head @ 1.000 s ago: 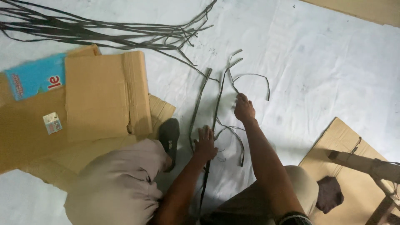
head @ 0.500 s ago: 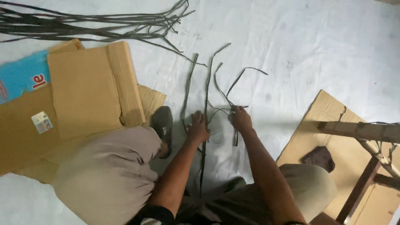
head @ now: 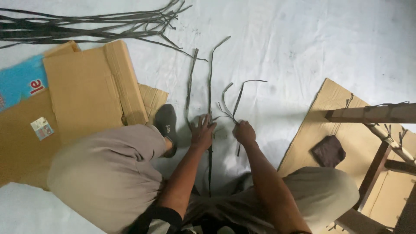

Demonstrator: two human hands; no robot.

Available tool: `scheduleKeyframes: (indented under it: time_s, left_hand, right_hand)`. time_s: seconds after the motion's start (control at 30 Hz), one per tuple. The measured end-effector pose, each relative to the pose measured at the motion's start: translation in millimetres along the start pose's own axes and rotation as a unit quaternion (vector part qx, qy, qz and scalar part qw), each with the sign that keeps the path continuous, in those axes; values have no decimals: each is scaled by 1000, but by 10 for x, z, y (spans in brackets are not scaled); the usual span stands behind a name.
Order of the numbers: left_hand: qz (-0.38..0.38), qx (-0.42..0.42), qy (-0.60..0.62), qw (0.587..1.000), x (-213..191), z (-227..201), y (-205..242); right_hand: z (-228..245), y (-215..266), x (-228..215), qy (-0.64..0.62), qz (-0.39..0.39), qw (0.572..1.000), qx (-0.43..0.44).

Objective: Tying and wrapping plastic strips around the legs of a wooden stool to provide a decorative or protective finish.

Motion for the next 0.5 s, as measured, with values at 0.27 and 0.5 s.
scheduleKeyframes:
  time_s: [0.27,0.5]
  left_hand:
    - [-60,-152,-1,987,71,562,-97]
    - [-53,-186,90,977,-69,521,-101]
  right_hand:
    - [-707,-377,-155,-302,-84,949,37]
    - [-441,275,-879,-543,-187,819,-7]
Point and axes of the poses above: each hand's wrist, its own y-axis away from the middle knuckle, its own x-axis out of the palm, z = x × y, the point moved 8 cm from there along -y, towards the middle knuckle, and after that the axes turned 11 degrees about z, right-handed, at the moved point
